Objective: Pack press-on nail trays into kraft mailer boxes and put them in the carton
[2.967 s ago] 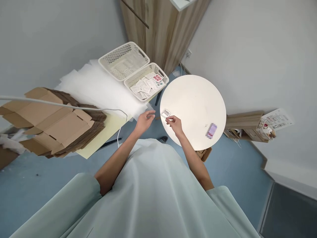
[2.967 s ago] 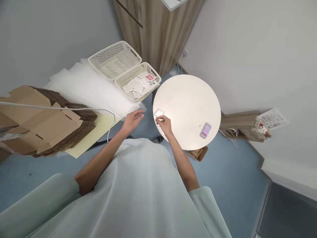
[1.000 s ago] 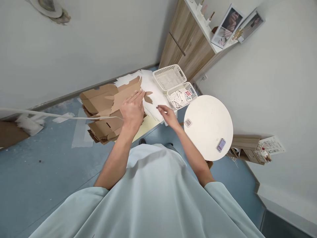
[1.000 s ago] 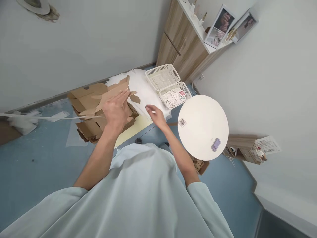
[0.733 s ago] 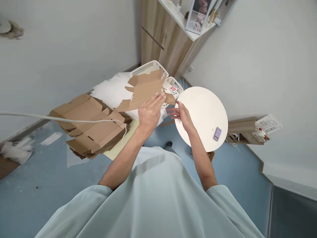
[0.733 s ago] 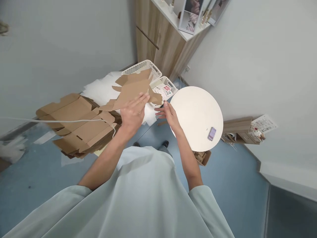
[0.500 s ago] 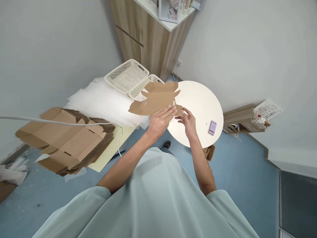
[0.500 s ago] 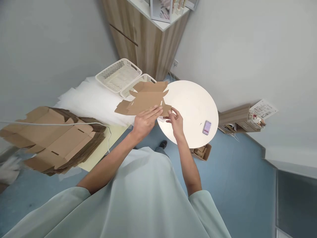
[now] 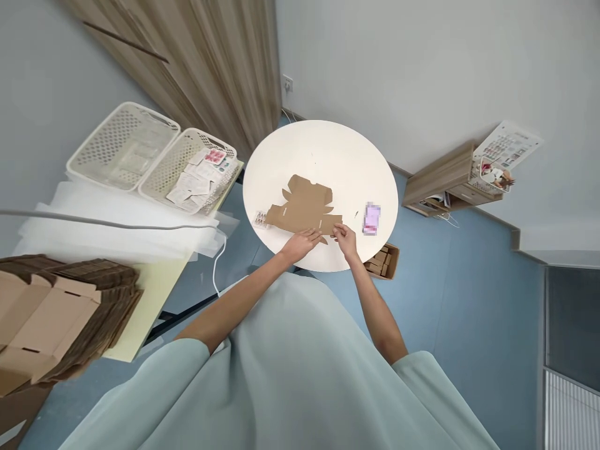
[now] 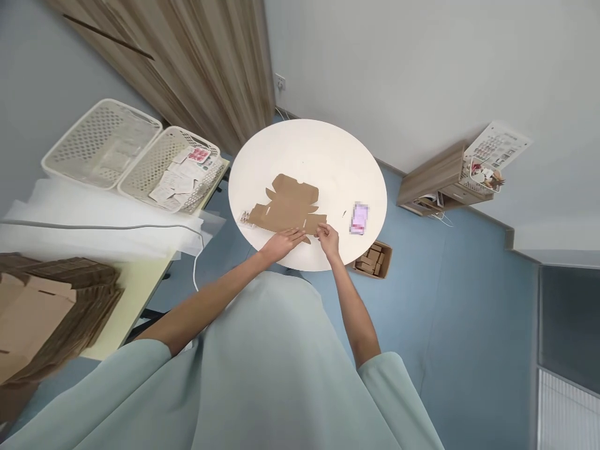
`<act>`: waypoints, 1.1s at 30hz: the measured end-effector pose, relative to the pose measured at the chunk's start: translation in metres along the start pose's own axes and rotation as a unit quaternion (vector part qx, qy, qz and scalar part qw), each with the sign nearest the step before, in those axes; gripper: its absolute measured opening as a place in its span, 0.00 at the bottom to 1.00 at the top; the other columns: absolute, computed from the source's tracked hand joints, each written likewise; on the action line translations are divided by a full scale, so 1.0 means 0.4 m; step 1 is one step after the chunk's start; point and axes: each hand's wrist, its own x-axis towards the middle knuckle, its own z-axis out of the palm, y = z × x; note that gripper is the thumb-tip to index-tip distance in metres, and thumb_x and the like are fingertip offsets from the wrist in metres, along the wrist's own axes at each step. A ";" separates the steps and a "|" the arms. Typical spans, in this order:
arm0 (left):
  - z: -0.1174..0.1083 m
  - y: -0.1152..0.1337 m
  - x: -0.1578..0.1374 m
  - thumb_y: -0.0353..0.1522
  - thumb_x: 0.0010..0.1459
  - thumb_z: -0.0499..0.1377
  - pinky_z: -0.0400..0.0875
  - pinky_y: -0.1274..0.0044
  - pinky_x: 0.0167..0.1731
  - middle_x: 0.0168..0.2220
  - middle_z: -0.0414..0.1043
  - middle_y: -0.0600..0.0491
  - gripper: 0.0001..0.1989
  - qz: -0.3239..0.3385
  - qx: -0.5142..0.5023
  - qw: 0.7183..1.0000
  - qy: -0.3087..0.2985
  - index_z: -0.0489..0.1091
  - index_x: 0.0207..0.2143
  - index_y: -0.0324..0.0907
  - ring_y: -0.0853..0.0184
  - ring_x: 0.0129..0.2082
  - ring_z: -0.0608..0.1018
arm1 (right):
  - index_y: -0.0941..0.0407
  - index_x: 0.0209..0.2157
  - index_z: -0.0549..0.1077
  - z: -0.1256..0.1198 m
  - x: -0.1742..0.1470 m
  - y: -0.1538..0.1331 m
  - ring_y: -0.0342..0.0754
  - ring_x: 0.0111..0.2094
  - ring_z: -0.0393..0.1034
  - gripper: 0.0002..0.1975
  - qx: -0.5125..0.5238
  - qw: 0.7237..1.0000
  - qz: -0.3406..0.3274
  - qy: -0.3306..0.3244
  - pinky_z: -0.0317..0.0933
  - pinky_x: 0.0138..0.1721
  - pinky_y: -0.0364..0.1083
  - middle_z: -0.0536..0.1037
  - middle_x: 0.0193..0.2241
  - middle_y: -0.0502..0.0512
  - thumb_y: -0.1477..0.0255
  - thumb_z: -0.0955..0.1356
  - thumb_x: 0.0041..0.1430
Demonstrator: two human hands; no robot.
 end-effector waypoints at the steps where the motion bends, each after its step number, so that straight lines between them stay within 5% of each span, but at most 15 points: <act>1: 0.023 0.002 0.011 0.17 0.66 0.52 0.69 0.65 0.70 0.68 0.74 0.42 0.29 -0.001 -0.006 1.000 -0.022 0.74 0.65 0.39 0.59 0.70 0.75 | 0.57 0.52 0.78 -0.010 0.009 0.027 0.49 0.38 0.84 0.21 -0.007 1.000 0.012 -0.007 0.76 0.43 0.49 0.86 0.47 0.61 0.58 0.72 0.63; 6: 0.108 0.023 0.045 0.18 0.65 0.49 0.66 0.62 0.72 0.71 0.69 0.41 0.33 -0.027 -0.066 0.991 -0.115 0.71 0.69 0.41 0.57 0.72 0.71 | 0.59 0.55 0.77 -0.039 0.031 0.132 0.49 0.39 0.84 0.23 -0.083 0.994 0.055 -0.036 0.77 0.46 0.50 0.86 0.43 0.59 0.59 0.69 0.66; 11: 0.141 0.005 0.035 0.18 0.63 0.49 0.62 0.59 0.73 0.75 0.61 0.33 0.36 -0.110 -0.078 0.978 -0.159 0.64 0.74 0.34 0.51 0.76 0.66 | 0.59 0.59 0.77 -0.073 0.039 0.179 0.51 0.47 0.83 0.23 -0.178 0.981 0.064 -0.051 0.75 0.54 0.53 0.85 0.52 0.63 0.65 0.67 0.67; 16: 0.128 -0.082 -0.023 0.22 0.60 0.59 0.58 0.58 0.75 0.77 0.54 0.28 0.39 -0.219 -0.030 0.960 -0.173 0.59 0.75 0.28 0.45 0.78 0.58 | 0.58 0.61 0.78 -0.100 0.061 0.152 0.57 0.66 0.70 0.23 -0.250 0.968 0.010 0.016 0.65 0.68 0.59 0.71 0.70 0.68 0.66 0.67 0.67; 20: 0.115 -0.109 -0.050 0.20 0.62 0.57 0.63 0.61 0.73 0.77 0.56 0.32 0.33 -0.233 -0.060 0.957 -0.164 0.67 0.70 0.34 0.48 0.77 0.61 | 0.59 0.68 0.71 -0.061 0.128 0.103 0.56 0.59 0.75 0.30 -0.225 0.974 -0.006 -0.017 0.67 0.66 0.56 0.66 0.72 0.70 0.65 0.68 0.67; 26: 0.117 -0.102 -0.051 0.22 0.68 0.53 0.73 0.64 0.66 0.76 0.62 0.42 0.20 -0.267 -0.092 0.948 -0.145 0.79 0.55 0.43 0.54 0.74 0.67 | 0.57 0.74 0.62 0.041 0.237 0.062 0.60 0.66 0.68 0.39 -0.244 0.964 0.016 -0.101 0.64 0.69 0.60 0.67 0.71 0.67 0.62 0.72 0.66; 33: 0.105 -0.130 -0.045 0.28 0.71 0.50 0.73 0.64 0.65 0.73 0.68 0.46 0.22 -0.272 -0.127 0.943 -0.142 0.80 0.58 0.45 0.55 0.68 0.75 | 0.51 0.78 0.53 0.061 0.204 0.048 0.60 0.61 0.73 0.47 -0.297 0.946 0.003 -0.127 0.70 0.64 0.58 0.59 0.71 0.70 0.60 0.74 0.65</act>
